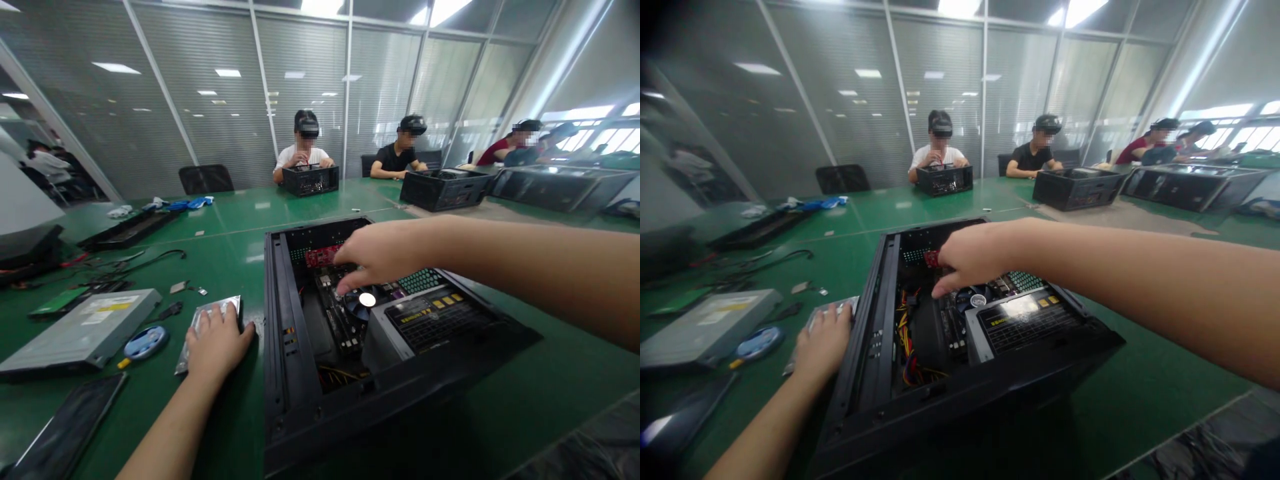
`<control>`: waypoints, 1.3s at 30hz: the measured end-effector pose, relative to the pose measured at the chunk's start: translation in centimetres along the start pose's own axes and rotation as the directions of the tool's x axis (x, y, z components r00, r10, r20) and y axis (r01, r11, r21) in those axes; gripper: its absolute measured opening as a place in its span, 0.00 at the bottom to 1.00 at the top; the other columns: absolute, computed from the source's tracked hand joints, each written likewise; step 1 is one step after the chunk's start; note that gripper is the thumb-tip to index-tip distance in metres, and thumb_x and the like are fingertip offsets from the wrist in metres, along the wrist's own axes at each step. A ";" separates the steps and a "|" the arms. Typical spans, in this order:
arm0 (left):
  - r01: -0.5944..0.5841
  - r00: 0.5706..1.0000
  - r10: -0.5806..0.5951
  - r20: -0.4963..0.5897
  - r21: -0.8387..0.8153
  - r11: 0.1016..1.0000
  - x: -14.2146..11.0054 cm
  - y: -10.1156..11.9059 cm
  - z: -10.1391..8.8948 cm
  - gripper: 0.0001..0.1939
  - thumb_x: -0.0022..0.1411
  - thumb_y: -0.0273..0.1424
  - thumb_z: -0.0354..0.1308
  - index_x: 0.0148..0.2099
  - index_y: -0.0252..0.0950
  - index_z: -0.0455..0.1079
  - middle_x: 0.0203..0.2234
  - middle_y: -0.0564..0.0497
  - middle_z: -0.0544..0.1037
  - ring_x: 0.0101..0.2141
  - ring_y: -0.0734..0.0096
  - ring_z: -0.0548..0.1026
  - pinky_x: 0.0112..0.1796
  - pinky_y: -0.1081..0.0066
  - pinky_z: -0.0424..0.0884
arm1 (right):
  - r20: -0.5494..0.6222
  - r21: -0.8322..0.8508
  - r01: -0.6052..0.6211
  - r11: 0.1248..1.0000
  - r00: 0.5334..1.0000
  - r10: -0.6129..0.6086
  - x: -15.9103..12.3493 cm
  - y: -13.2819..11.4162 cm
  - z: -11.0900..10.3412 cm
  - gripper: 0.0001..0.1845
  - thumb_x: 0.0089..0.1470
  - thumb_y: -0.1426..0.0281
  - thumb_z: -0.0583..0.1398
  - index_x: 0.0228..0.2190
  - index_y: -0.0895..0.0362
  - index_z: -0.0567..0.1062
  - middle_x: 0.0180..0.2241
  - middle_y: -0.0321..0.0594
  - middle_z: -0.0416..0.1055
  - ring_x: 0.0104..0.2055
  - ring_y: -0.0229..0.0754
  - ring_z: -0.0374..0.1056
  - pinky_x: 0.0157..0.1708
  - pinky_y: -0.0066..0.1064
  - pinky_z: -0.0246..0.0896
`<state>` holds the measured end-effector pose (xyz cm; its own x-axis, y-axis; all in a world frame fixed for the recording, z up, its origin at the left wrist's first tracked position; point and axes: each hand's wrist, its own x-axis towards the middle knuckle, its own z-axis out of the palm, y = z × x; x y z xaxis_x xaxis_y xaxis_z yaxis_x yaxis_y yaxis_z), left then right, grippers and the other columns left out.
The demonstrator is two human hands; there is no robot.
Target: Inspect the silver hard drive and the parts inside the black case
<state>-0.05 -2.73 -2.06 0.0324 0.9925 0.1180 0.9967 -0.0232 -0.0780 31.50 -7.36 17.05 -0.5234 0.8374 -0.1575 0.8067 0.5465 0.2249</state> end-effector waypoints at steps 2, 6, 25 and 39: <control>0.003 1.000 -0.003 -0.007 0.000 1.000 0.0 -0.1 0.2 0.35 0.66 0.46 0.36 0.67 0.29 0.54 0.66 0.29 0.53 0.64 0.35 0.53 0.57 0.39 0.53 | -0.001 0.117 0.120 0.986 0.993 -0.120 -4.9 -1.5 -0.4 0.40 0.52 0.40 0.55 0.53 0.56 0.74 0.50 0.50 0.74 0.48 0.49 0.72 0.46 0.37 0.66; 0.011 1.000 -0.011 -0.013 0.009 1.000 0.0 0.1 0.2 0.34 0.66 0.44 0.38 0.67 0.30 0.53 0.66 0.29 0.54 0.64 0.36 0.53 0.57 0.39 0.53 | -0.026 0.121 0.086 0.989 0.996 -0.083 -12.9 -3.2 1.8 0.53 0.40 0.37 0.60 0.63 0.48 0.61 0.62 0.51 0.61 0.61 0.51 0.62 0.53 0.40 0.64; 0.071 0.997 -0.071 -0.004 -0.035 0.997 -0.2 0.4 0.0 0.35 0.64 0.43 0.43 0.68 0.31 0.54 0.67 0.33 0.53 0.65 0.39 0.51 0.59 0.41 0.51 | -0.228 0.064 -0.121 0.991 0.964 0.133 -2.3 2.3 5.9 0.51 0.35 0.43 0.67 0.58 0.54 0.69 0.54 0.50 0.72 0.46 0.61 0.73 0.43 0.49 0.69; 0.075 0.996 -0.076 -0.035 -0.052 0.996 0.2 -0.1 1.7 0.37 0.63 0.48 0.42 0.68 0.31 0.54 0.67 0.32 0.53 0.65 0.36 0.50 0.58 0.39 0.49 | -0.435 0.200 -0.345 0.917 0.807 0.399 19.5 6.8 7.4 0.31 0.42 0.53 0.70 0.44 0.59 0.75 0.44 0.53 0.75 0.45 0.57 0.72 0.43 0.42 0.65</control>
<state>-0.28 -2.29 -3.75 -0.0413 0.9865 0.1583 0.9989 0.0446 -0.0174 28.81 12.68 8.44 -0.2199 0.8981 0.3810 0.9753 0.2100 0.0679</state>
